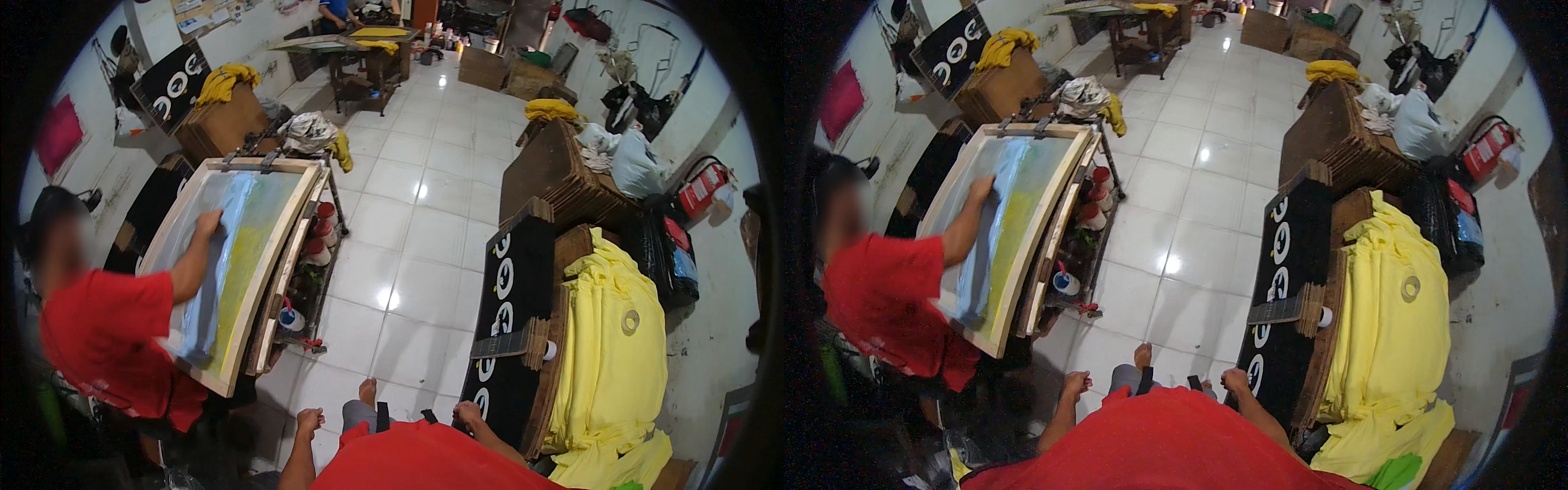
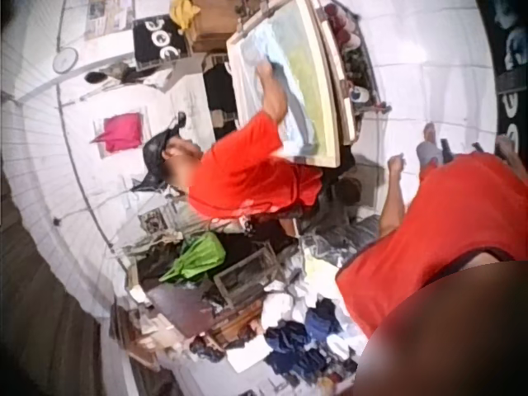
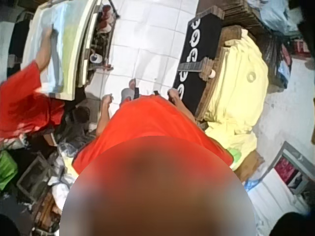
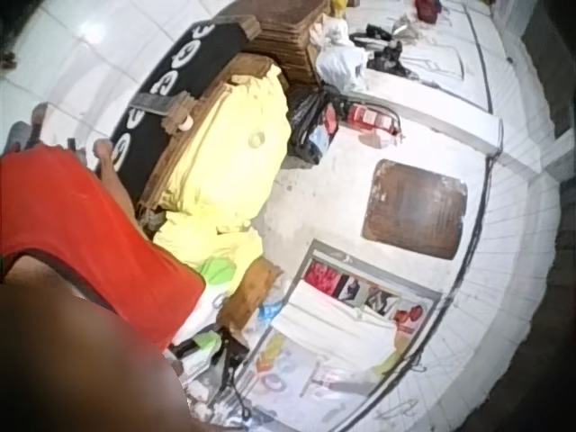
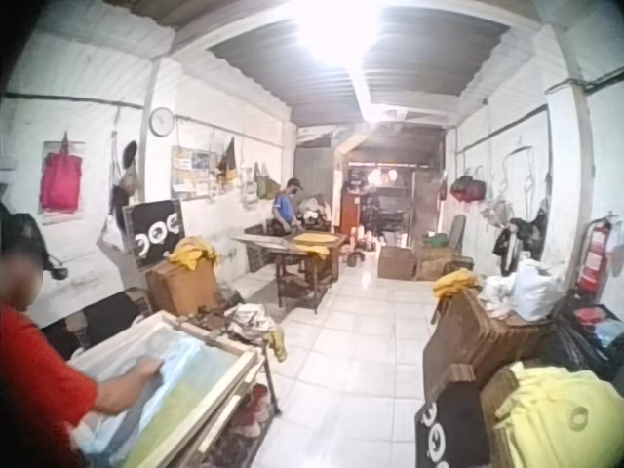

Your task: The person repeatedly lifts a screen-printing frame to reveal a printed design on a black t-shirt, then places the frame back on the table. The person stacks the printed t-shirts on a pile of other printed shirts.

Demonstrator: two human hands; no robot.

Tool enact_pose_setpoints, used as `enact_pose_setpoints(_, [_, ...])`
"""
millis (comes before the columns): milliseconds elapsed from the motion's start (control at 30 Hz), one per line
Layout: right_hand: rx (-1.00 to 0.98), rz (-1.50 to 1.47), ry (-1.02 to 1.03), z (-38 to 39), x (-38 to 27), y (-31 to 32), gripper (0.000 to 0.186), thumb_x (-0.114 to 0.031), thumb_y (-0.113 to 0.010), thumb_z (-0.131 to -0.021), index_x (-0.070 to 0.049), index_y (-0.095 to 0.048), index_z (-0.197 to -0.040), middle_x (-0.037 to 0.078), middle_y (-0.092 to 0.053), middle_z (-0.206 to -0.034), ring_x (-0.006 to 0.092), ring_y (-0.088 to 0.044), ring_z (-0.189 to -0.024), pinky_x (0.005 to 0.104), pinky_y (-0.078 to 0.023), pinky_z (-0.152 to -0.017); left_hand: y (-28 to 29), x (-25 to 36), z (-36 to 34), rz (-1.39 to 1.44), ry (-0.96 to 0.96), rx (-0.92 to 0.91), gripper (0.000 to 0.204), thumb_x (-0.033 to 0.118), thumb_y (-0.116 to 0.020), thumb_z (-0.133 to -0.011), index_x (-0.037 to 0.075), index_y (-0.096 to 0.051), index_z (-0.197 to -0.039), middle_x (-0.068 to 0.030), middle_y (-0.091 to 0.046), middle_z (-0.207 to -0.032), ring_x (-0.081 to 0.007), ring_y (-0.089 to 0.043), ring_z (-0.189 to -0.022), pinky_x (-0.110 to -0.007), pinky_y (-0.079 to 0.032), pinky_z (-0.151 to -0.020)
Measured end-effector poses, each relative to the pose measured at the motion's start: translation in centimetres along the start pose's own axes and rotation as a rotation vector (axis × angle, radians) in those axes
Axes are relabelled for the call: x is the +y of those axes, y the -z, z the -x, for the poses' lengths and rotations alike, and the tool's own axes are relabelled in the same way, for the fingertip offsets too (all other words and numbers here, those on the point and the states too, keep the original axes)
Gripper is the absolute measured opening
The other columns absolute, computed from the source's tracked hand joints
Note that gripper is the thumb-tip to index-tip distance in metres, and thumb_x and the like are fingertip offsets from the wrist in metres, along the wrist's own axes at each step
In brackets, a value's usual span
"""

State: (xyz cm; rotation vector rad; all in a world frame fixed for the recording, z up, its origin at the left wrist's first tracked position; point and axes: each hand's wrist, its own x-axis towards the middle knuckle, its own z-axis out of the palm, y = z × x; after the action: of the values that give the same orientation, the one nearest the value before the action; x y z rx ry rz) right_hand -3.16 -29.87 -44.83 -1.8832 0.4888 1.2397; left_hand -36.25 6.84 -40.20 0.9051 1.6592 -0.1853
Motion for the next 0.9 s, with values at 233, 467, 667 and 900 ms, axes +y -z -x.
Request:
enact_pose_setpoints(233, [-0.031, -0.007, 0.046, -0.9, -4.0, -2.6, 0.012, -0.002, -0.059, -0.080, -0.001, -0.058, -0.091, 0.008, -0.061, -0.074, 0.0178, -0.060, -0.063, 0.0294, -0.048, -0.054, 4.4, -1.4, -0.1, -0.008, 0.052, 0.093, 0.016, 0.021, -0.062, -0.084, 0.006, -0.059, -0.083, -0.0055, -0.061, -0.069, -0.0135, -0.057, -0.054, -0.029, -0.043, -0.050])
enact_pose_setpoints(467, [0.080, -0.019, 0.024, 0.0, -3.6, 0.3, 0.009, 0.000, -0.056, -0.076, -0.001, -0.061, -0.084, 0.008, -0.060, -0.069, 0.0179, -0.058, -0.058, 0.0288, -0.044, -0.047, 2.5, -3.4, 1.8, 0.012, 0.082, 0.098, 0.016, 0.019, -0.065, -0.083, 0.004, -0.061, -0.084, -0.0061, -0.062, -0.068, -0.0135, -0.058, -0.054, -0.028, -0.042, -0.046])
enact_pose_setpoints(667, [-0.019, 0.158, 0.099, -0.2, 2.0, 3.5, 0.013, -0.001, -0.052, -0.072, -0.001, -0.060, -0.062, 0.007, -0.055, -0.058, 0.0177, -0.051, -0.048, 0.0307, -0.036, -0.041, 0.2, -4.0, 3.1, -0.013, 0.060, 0.053, 0.018, 0.020, -0.065, -0.083, 0.002, -0.062, -0.088, -0.0073, -0.062, -0.070, -0.0145, -0.059, -0.056, -0.027, -0.043, -0.047])
enact_pose_setpoints(900, [0.023, 0.647, 0.284, -0.9, 5.2, 4.3, 0.018, -0.015, -0.059, -0.073, -0.003, -0.071, -0.081, 0.012, -0.068, -0.077, 0.0202, -0.064, -0.068, 0.0328, -0.050, -0.062, 0.1, -5.7, 3.1, 0.027, 0.054, 0.078, 0.017, 0.018, -0.065, -0.083, 0.002, -0.061, -0.085, -0.0075, -0.061, -0.067, -0.0145, -0.058, -0.052, -0.026, -0.041, -0.042])
